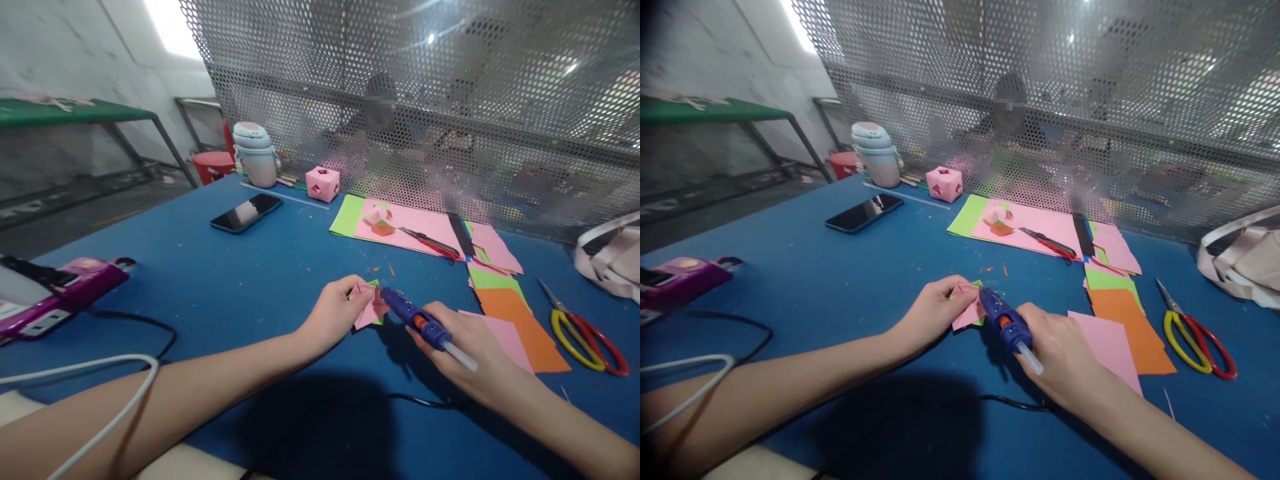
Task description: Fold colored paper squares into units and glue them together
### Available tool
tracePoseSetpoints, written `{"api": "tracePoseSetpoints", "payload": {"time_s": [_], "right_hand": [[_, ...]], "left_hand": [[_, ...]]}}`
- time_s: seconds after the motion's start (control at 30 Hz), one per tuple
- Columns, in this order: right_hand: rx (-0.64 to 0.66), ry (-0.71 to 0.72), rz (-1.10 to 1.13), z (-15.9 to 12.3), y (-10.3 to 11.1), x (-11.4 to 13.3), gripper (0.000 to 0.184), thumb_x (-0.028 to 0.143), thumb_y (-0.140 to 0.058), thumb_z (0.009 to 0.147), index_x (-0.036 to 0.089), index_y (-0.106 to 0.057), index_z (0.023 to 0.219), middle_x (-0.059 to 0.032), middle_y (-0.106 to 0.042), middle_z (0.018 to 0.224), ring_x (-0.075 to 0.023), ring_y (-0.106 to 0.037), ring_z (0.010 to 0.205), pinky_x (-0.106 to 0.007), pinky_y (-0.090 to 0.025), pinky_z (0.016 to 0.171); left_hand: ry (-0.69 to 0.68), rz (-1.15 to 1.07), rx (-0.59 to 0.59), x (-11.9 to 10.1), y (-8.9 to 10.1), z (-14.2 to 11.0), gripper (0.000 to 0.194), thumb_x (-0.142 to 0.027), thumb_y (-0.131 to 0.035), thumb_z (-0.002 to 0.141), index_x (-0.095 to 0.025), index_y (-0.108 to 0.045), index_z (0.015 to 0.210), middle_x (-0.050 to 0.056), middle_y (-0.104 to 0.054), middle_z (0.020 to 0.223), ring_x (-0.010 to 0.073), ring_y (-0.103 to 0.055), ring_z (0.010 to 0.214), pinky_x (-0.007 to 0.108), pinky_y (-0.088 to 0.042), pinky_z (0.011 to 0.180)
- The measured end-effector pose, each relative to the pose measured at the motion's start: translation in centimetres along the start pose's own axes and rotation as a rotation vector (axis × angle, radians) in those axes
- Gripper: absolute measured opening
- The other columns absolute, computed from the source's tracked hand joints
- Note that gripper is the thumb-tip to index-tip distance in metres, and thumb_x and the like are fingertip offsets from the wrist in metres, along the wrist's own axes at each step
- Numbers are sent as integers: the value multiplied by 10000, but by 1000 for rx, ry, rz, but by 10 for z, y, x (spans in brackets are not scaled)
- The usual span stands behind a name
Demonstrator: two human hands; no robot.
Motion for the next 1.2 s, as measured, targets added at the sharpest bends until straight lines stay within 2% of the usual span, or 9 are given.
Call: {"api": "tracePoseSetpoints", "payload": {"time_s": [0.37, 0.53, 0.73, 1.2], "right_hand": [[-4, 12, 3, 0, 1, 3, 27, 195, -481, 835, 202, -487, 860, 17, -586, 687, -131, -491, 534, -246, -297, 504], [0, 102, -34, 2, 2, 6, 74, 220, -428, 859, 182, -492, 862, -9, -591, 681, -150, -521, 547, -257, -306, 502], [-59, 188, -114, 2, 1, 5, 171, 264, -361, 881, 163, -498, 860, -33, -591, 653, -169, -535, 520, -268, -298, 477], [-70, 155, -95, 1, 1, 3, 130, 247, -402, 875, 165, -503, 875, -33, -592, 678, -160, -522, 536, -264, -315, 497]], "left_hand": [[-22, 39, 31, -1, 0, 0, 206, -322, -512, 819, -164, -595, 716, -37, -503, 604, 110, -439, 586, 201, -341, 535], [-54, 61, 44, 1, 0, 0, 203, -300, -502, 824, -163, -580, 695, -42, -491, 602, 100, -405, 575, 199, -325, 531], [-41, 56, 40, 2, -1, 0, 201, -310, -510, 821, -163, -591, 710, -43, -490, 596, 100, -412, 572, 196, -326, 522], [-19, 21, 42, 2, -1, 1, 225, -346, -516, 826, -163, -611, 737, -32, -527, 616, 108, -452, 579, 197, -343, 521]]}}
Point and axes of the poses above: each hand's wrist, its own z-axis towards the middle knuckle, its own y-axis out of the back of the hand, x = y × z, the point moved 1 cm from there along z, towards the middle knuckle
